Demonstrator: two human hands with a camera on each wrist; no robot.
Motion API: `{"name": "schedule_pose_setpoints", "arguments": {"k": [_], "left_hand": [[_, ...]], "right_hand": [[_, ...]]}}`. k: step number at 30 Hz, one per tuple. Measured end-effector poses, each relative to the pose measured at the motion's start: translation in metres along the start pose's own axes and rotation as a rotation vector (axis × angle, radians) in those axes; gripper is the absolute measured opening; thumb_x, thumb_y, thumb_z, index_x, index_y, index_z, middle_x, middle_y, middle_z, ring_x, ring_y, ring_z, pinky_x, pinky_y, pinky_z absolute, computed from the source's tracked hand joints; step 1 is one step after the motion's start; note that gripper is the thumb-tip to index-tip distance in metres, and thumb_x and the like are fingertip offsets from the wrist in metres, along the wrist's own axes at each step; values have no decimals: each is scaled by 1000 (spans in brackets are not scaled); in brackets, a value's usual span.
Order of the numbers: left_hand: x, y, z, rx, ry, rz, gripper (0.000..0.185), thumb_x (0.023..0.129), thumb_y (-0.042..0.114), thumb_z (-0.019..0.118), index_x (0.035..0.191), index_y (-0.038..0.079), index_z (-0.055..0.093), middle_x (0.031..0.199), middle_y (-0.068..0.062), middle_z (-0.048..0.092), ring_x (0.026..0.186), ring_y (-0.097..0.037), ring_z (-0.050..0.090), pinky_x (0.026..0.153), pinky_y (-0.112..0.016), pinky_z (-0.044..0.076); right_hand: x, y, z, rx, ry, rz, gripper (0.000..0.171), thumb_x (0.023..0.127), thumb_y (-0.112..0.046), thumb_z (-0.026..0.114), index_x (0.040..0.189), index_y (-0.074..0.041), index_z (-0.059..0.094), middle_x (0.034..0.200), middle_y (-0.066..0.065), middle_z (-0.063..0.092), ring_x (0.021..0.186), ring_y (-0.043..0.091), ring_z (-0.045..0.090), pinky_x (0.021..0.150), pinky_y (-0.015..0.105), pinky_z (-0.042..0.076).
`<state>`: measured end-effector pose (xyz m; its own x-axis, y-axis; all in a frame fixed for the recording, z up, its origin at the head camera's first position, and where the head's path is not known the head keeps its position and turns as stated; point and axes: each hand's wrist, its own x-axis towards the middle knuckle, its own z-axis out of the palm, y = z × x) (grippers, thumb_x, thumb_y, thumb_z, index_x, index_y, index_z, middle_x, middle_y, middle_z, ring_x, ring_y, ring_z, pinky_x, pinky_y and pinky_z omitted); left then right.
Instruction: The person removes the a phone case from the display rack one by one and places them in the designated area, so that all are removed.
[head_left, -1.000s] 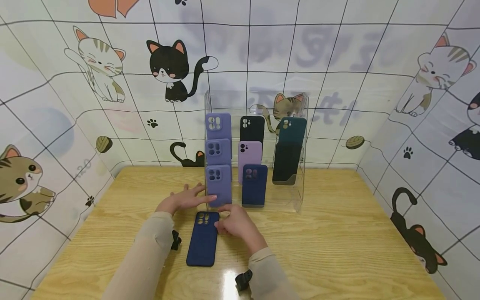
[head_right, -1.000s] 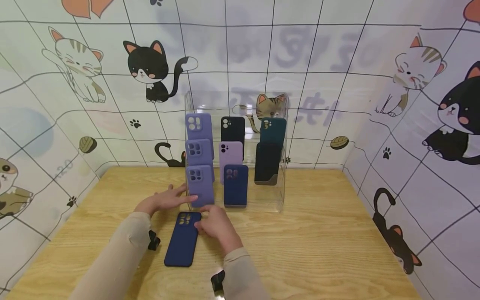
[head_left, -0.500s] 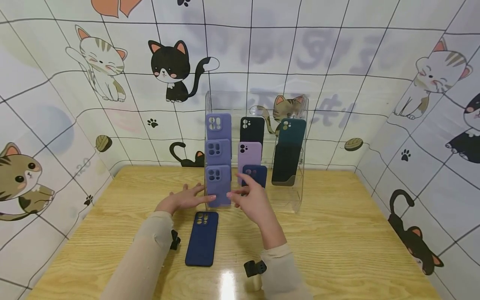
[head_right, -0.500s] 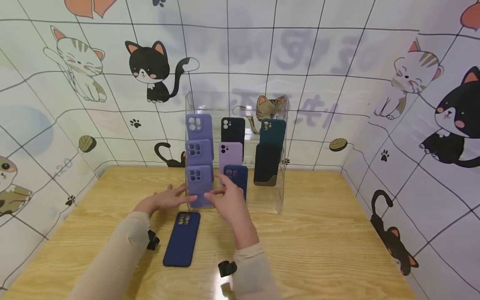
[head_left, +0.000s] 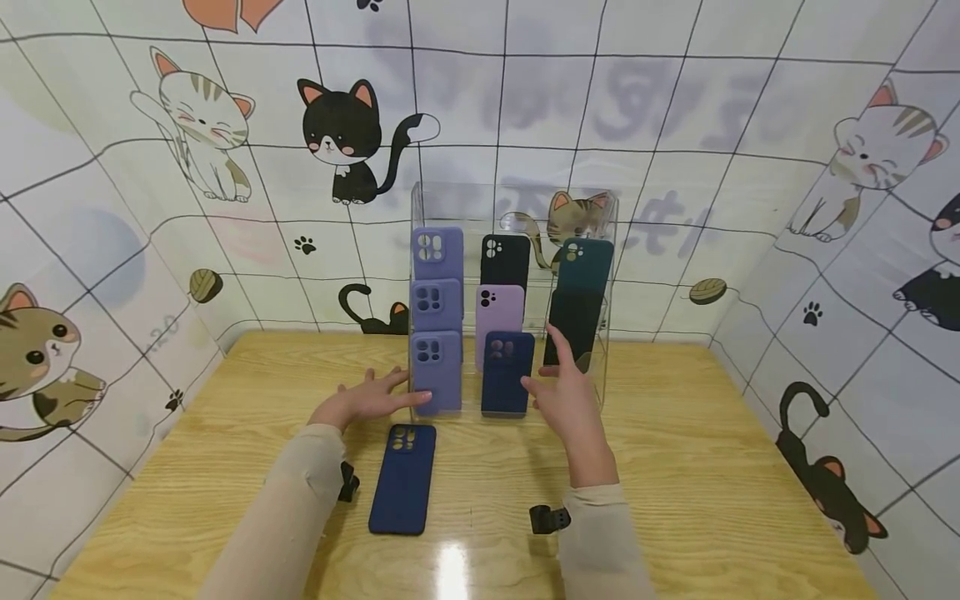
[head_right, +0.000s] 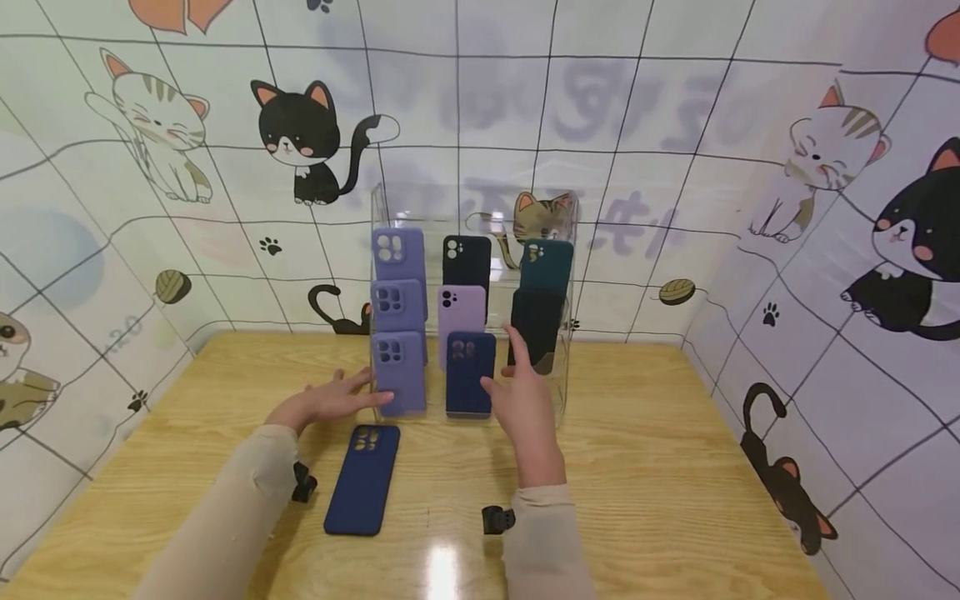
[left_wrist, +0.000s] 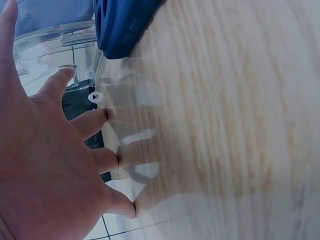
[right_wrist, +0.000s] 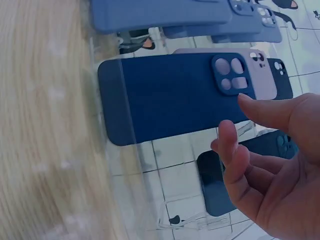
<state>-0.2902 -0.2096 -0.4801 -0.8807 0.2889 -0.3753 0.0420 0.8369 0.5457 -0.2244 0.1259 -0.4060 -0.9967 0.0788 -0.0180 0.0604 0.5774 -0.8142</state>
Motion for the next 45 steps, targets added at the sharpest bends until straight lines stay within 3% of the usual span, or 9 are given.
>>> {"name": "schedule_pose_setpoints", "arguments": {"k": [4, 8, 11, 17, 25, 30, 35, 42, 45], "left_hand": [[4, 0, 0, 2, 2, 1, 110, 86, 95, 47, 172, 31, 21, 183, -4, 4, 164, -49, -17, 117, -85, -18], [6, 0, 1, 10, 3, 7, 108, 87, 93, 47, 172, 31, 21, 182, -5, 5, 164, -49, -17, 116, -86, -18], [7, 0, 1, 17, 2, 9, 108, 88, 93, 47, 172, 31, 22, 182, -5, 5, 164, -49, -17, 116, -86, -18], [6, 1, 0, 14, -3, 6, 108, 88, 93, 48, 172, 30, 21, 182, -5, 4, 164, -49, -17, 116, -86, -18], [6, 4, -1, -1, -15, -2, 109, 87, 93, 49, 172, 32, 20, 182, -5, 4, 164, -48, -18, 117, -85, -18], [4, 6, -3, 1, -14, 1, 108, 88, 92, 49, 172, 32, 20, 183, -5, 3, 164, -48, -18, 117, -84, -19], [4, 7, -4, 6, -12, 2, 108, 88, 92, 49, 172, 31, 20, 183, -5, 3, 164, -48, -17, 118, -84, -18], [4, 5, 0, -3, -20, -8, 110, 86, 94, 48, 172, 31, 20, 182, -5, 2, 164, -48, -18, 117, -85, -18], [1, 4, 1, -5, -11, -13, 110, 87, 94, 48, 172, 31, 20, 182, -5, 3, 164, -48, -18, 117, -85, -18]], "right_hand": [[4, 5, 0, -56, -22, -29, 95, 102, -20, 74, 169, -49, 13, 141, 23, 68, 70, 19, 75, 57, 30, 49], [7, 9, 3, -98, -55, -33, 98, 103, -17, 73, 167, -55, 9, 139, 24, 70, 68, 26, 75, 55, 30, 47], [9, 13, 6, -80, -77, -29, 99, 103, -17, 72, 165, -60, 9, 138, 23, 71, 69, 33, 76, 54, 30, 46], [10, 22, 12, -33, -93, -69, 93, 103, -16, 72, 167, -54, 16, 135, 24, 72, 65, 36, 76, 52, 31, 44], [10, 28, 15, -96, -94, -104, 101, 103, -17, 72, 165, -61, 5, 133, 23, 74, 61, 31, 76, 50, 30, 43], [13, 29, 18, -154, -99, -126, 100, 103, -17, 72, 168, -56, 6, 127, 21, 77, 58, 27, 75, 45, 28, 37], [14, 28, 18, -85, -67, -149, 93, 102, -15, 73, 166, -52, 16, 127, 24, 76, 59, 32, 75, 46, 31, 42], [12, 41, 14, -136, -33, -343, 76, 104, -16, 71, 163, -36, 28, 121, 20, 79, 53, 25, 70, 48, 29, 45], [12, 46, 14, -144, -30, -389, 79, 105, -11, 69, 166, -40, 27, 119, 20, 79, 53, 22, 70, 51, 27, 48]]}}
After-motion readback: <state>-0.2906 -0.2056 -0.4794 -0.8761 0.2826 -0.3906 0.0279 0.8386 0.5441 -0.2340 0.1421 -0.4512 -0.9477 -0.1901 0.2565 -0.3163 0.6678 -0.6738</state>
